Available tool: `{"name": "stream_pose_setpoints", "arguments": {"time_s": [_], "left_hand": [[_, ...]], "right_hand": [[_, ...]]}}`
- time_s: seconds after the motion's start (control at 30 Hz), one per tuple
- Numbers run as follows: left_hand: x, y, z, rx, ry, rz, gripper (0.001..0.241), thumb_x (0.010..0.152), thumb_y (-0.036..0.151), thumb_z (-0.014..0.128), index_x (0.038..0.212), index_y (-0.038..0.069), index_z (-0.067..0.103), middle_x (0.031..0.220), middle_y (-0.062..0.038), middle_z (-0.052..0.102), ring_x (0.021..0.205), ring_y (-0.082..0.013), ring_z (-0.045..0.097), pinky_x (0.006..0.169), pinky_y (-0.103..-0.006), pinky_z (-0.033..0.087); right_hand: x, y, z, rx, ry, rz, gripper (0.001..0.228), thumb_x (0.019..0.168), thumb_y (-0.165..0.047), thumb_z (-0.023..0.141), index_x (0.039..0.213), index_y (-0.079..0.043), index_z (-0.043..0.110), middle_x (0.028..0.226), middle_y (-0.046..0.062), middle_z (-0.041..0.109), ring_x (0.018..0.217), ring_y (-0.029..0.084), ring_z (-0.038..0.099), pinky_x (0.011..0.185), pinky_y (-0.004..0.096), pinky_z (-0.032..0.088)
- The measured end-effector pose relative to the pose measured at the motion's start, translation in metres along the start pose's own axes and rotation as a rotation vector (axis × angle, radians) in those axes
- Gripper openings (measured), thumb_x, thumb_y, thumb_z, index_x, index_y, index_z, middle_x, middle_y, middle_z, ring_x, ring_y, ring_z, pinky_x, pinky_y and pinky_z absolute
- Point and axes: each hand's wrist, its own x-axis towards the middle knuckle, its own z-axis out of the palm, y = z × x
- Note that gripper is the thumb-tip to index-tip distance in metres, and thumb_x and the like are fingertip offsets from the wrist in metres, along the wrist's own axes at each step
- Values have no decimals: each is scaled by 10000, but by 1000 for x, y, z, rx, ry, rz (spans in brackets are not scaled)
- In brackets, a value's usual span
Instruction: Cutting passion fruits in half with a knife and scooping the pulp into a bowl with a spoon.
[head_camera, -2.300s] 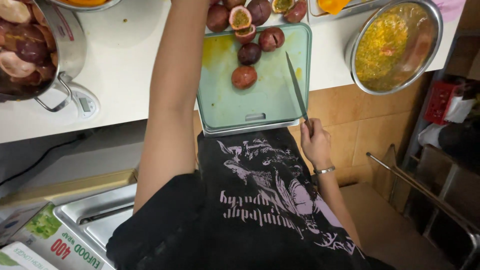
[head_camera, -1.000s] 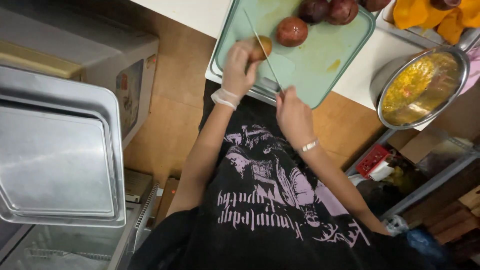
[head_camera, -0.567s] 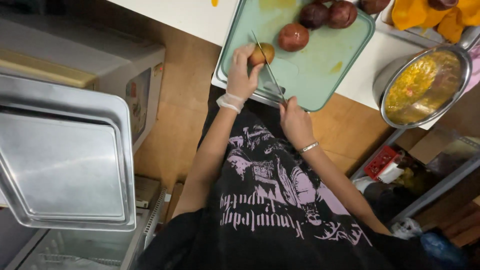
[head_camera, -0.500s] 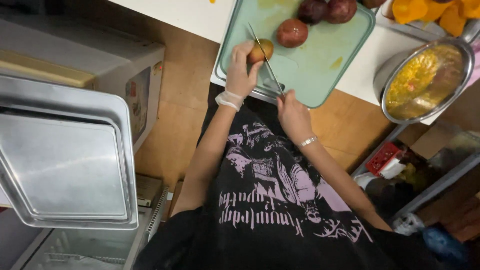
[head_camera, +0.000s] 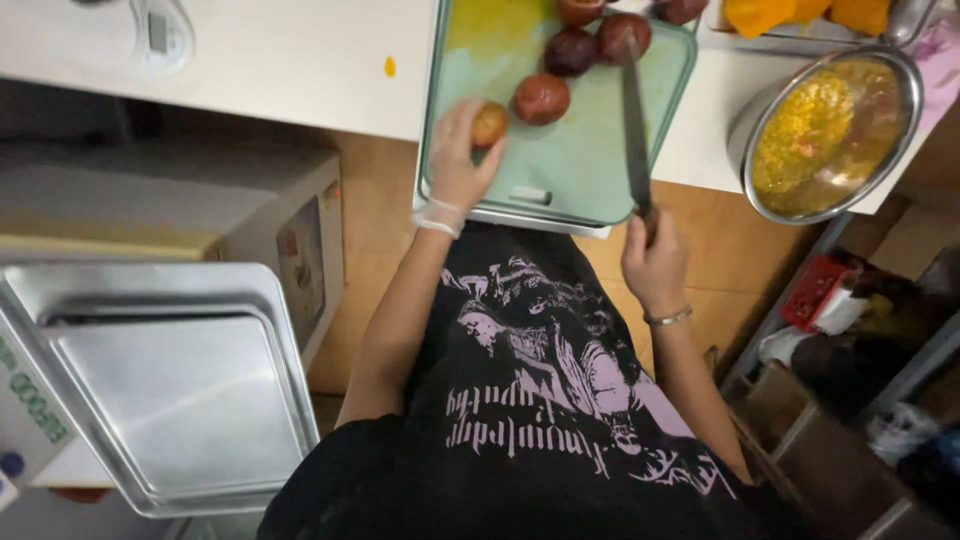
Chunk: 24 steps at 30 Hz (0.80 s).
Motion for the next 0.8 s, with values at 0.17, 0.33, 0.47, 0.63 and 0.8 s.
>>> {"name": "stream_pose_setpoints", "arguments": {"time_s": [0.17,0.33,0.47,0.63,0.8], "left_hand": [[58,7,-30,-75,-168,75,592,884,161,834,1396,111,541,1399,-211,527,1294,-417,556,1105,-449,492],[99,37,-50,-45,-252,189,593,913,151,803,1434,92,525,1411,-196,542,1332,-416,545,1126,-452,494],[128,98,-23,-122,-399,384,588,924,237,857,1406,91,553,1376,-186,579,1314,-393,543,1126,-467,456],[125,112,49,304,-590,700,511,802,292,850,1211,96,616,1192,-121,640,1217,-332,527,1086,-505,389],[136,101,57,285,-529,780,544,781,338,828,1206,78,609,1170,-133,633,1211,-338,518,1056,-518,373]], "right_hand": [[-15,18,-10,-7,176,145,117,1072,-125,631,1067,-9,625,776,169,617,675,327,629,625,435,474],[-41,34,-1,-5,245,284,142,1064,-154,647,1020,-23,616,770,153,630,677,307,658,618,417,494],[-54,37,9,-5,295,280,157,1061,-161,649,1071,-13,599,773,148,644,663,326,653,625,438,503],[-48,15,-2,-60,320,222,145,1069,-154,640,1102,-18,601,807,169,666,712,380,668,634,463,508],[-54,13,-7,0,359,321,166,1064,-166,632,1088,-4,602,764,161,649,659,361,670,586,443,500]]}}
